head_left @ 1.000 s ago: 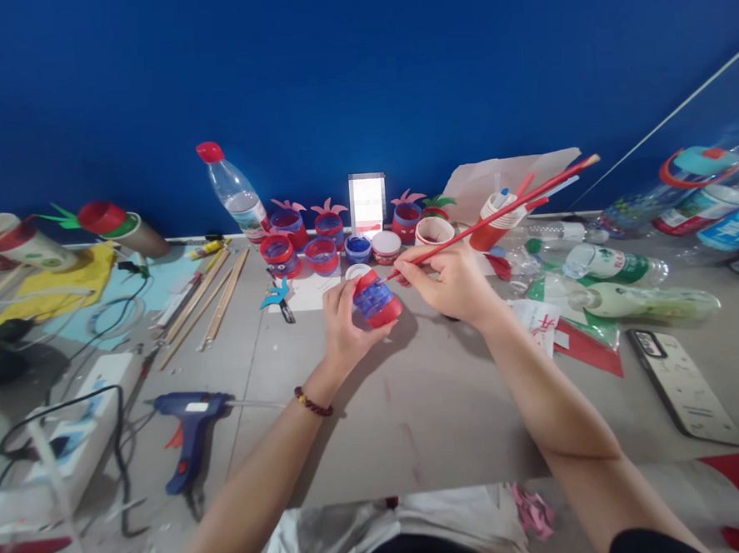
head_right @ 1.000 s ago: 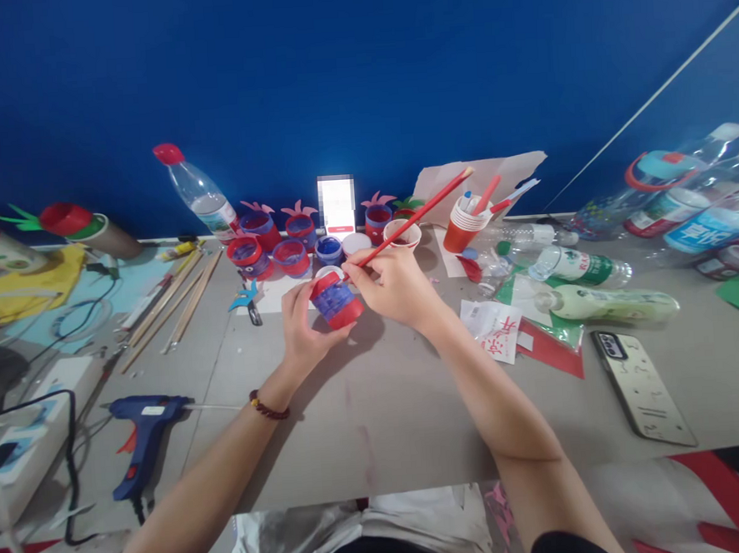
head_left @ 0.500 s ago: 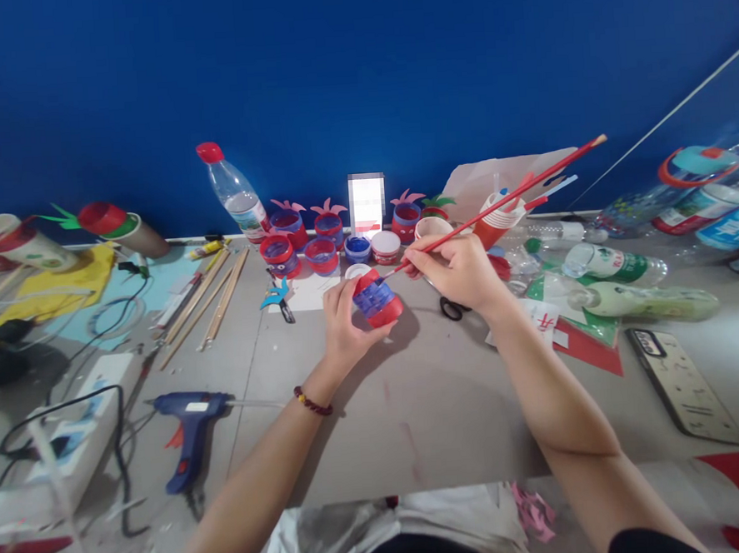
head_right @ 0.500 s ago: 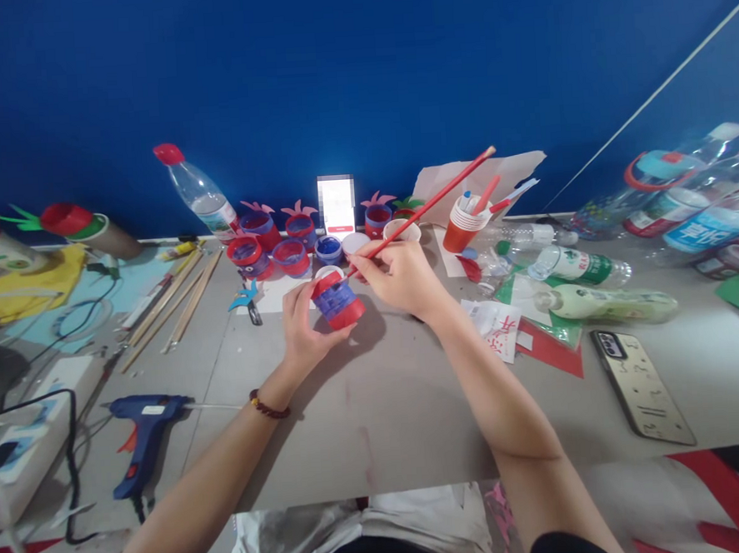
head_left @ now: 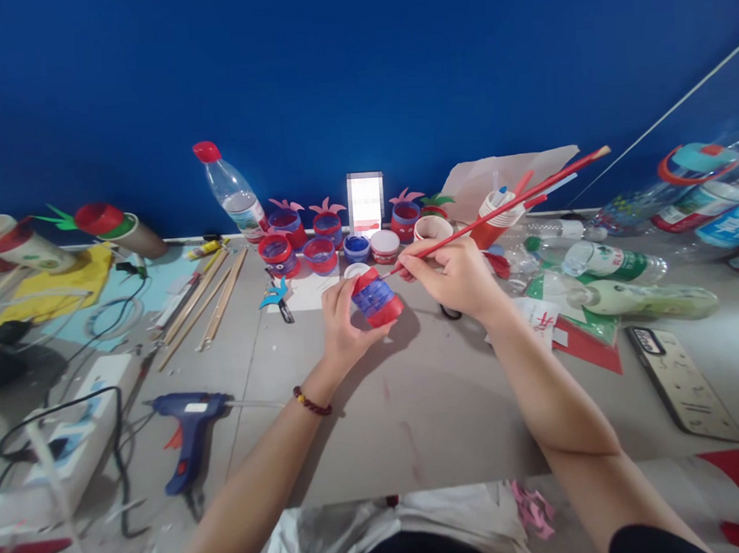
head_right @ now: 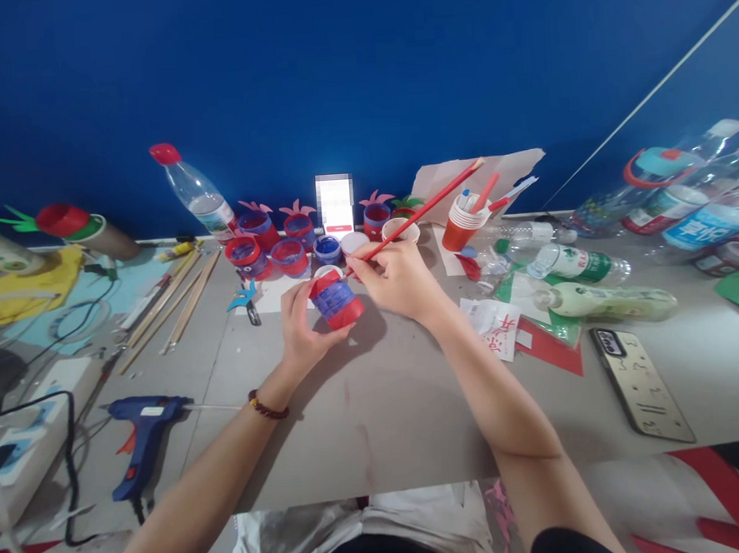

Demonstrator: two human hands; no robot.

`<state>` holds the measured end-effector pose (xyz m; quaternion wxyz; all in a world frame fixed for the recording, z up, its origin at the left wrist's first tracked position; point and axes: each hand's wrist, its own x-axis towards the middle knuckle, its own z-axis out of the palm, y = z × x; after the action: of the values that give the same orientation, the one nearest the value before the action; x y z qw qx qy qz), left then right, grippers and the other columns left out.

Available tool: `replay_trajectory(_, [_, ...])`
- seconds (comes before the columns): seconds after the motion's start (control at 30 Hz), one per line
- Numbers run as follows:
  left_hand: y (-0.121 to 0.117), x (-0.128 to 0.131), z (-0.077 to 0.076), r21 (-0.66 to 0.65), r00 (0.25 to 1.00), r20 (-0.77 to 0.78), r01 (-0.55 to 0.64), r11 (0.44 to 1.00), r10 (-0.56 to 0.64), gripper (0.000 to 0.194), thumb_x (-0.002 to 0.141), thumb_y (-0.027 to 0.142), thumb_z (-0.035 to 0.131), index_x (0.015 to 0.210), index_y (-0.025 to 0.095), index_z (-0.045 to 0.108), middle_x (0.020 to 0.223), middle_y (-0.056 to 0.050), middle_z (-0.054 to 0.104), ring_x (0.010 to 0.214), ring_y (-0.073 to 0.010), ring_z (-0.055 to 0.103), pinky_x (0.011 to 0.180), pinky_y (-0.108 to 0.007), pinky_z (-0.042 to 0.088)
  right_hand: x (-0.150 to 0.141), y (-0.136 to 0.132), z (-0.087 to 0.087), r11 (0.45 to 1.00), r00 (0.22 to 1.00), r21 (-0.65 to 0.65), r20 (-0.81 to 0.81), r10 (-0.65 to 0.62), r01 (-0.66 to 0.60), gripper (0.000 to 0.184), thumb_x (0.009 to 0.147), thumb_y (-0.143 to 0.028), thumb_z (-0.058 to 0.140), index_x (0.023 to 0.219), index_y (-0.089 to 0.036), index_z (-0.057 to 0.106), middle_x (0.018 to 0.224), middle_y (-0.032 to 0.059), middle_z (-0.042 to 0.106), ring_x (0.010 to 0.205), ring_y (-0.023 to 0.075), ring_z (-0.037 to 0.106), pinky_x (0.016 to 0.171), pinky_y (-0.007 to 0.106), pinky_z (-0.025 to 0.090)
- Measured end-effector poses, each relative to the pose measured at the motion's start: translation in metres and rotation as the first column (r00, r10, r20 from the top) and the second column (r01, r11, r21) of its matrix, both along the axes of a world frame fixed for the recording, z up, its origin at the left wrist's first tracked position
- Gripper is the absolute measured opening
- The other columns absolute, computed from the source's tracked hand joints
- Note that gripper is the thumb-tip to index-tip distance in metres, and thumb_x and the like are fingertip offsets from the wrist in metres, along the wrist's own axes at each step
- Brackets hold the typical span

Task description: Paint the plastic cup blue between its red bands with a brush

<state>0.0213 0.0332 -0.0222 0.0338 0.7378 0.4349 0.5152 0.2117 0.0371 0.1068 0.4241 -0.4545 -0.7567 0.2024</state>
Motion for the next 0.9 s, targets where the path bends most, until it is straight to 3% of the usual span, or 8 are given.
replay_trajectory(0.37, [-0.002,0.002,0.000,0.002,1.000,0.020,0.005,1.000,-0.005,0.085,0.069,0.062,0.076,0.136,0.022,0.043,0.120,-0.013,0.056,0.111,-0.0293,0.054,0.096,-0.047,0.047,-0.010,-0.006,-0.003,0.989,0.991,-0.097,-0.086,0.103,-0.111,0.024,0.089,-0.030,0.058,0.074,-0.018,0.072,0.083,0.0066,0.076,0.069,0.0178,0.069,0.064,0.032,0.059])
replay_trajectory(0.57, [-0.001,0.000,-0.001,-0.025,1.000,0.016,0.001,1.000,0.000,0.085,0.068,0.059,0.078,0.136,0.021,0.043,0.121,-0.013,0.056,0.112,-0.0294,0.054,0.097,-0.048,0.047,0.000,0.001,-0.003,0.995,0.990,-0.104,-0.141,-0.008,-0.007,0.024,0.086,-0.030,0.061,0.068,-0.018,0.071,0.077,0.0063,0.075,0.067,0.0194,0.070,0.063,0.034,0.061])
replay_trajectory(0.73, [-0.001,0.000,0.000,-0.008,0.999,0.037,0.003,1.000,-0.003,0.084,0.068,0.058,0.078,0.135,0.020,0.043,0.121,-0.013,0.056,0.112,-0.0291,0.054,0.098,-0.048,0.047,0.012,0.013,-0.012,0.992,0.991,-0.001,-0.038,-0.127,0.127,0.027,0.088,-0.030,0.061,0.066,-0.019,0.071,0.083,0.0087,0.075,0.075,0.0241,0.071,0.067,0.040,0.060])
replay_trajectory(0.9, [0.000,0.000,0.000,-0.006,0.999,0.035,-0.001,1.000,0.002,0.086,0.067,0.060,0.079,0.135,0.020,0.044,0.121,-0.014,0.057,0.112,-0.0295,0.054,0.098,-0.048,0.047,0.003,0.008,-0.009,0.998,0.997,0.027,0.038,-0.061,0.060,0.026,0.090,-0.025,0.057,0.071,-0.019,0.073,0.080,0.0064,0.076,0.073,0.0219,0.070,0.067,0.036,0.057])
